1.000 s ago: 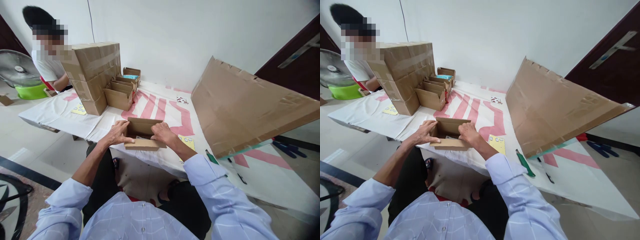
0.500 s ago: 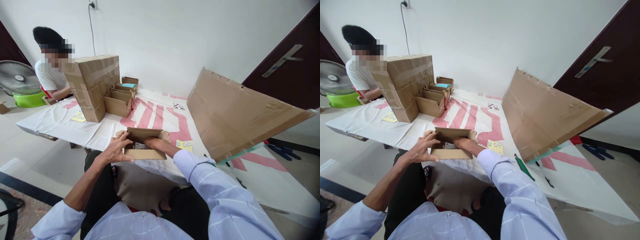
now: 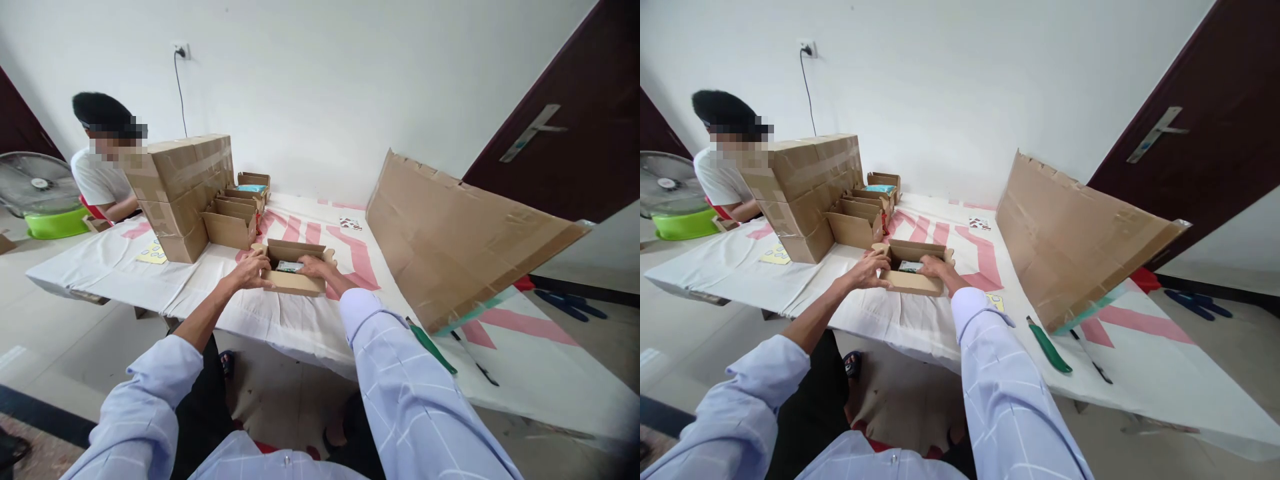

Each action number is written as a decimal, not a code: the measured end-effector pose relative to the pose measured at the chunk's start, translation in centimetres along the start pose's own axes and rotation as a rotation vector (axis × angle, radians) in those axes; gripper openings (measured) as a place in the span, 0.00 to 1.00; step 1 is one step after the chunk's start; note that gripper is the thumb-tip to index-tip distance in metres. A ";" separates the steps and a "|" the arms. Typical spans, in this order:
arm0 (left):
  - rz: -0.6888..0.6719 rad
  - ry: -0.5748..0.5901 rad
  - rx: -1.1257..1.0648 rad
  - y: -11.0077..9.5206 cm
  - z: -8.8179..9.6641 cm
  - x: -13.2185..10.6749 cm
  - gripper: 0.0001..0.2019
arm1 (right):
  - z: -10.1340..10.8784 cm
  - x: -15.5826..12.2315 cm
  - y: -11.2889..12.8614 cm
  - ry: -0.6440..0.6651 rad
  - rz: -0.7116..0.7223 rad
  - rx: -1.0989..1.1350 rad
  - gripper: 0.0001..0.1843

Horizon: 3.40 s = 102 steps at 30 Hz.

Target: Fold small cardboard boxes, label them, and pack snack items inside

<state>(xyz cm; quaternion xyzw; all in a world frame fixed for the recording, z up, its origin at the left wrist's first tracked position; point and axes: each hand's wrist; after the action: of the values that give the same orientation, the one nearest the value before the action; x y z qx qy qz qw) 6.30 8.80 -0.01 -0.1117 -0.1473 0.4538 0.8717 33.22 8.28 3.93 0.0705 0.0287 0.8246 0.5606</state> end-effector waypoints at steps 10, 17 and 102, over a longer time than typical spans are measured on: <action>0.050 -0.257 -0.157 2.6 1.6 4.4 0.21 | 5.9 -3.4 -1.8 -0.214 -0.021 0.687 0.23; -0.128 -0.260 -0.887 -3.5 -1.3 -3.3 0.40 | 0.7 -11.6 1.2 -0.168 0.030 1.182 0.28; -0.060 -0.403 -1.156 -8.9 -0.2 -2.4 0.37 | -0.9 -13.0 7.6 -0.843 0.053 0.947 0.43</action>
<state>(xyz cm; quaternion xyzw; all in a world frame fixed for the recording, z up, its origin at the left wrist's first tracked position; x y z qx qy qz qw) 11.84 1.78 2.36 -0.4745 -0.5346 0.2880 0.6372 30.79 -6.59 2.90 0.6303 0.1653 0.6375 0.4110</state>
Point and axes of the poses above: each hand's wrist, its own x-axis towards the middle knuckle, its own z-axis out of the back of the hand, y = z × x, and after that the axes turned 6 degrees about z, right-handed
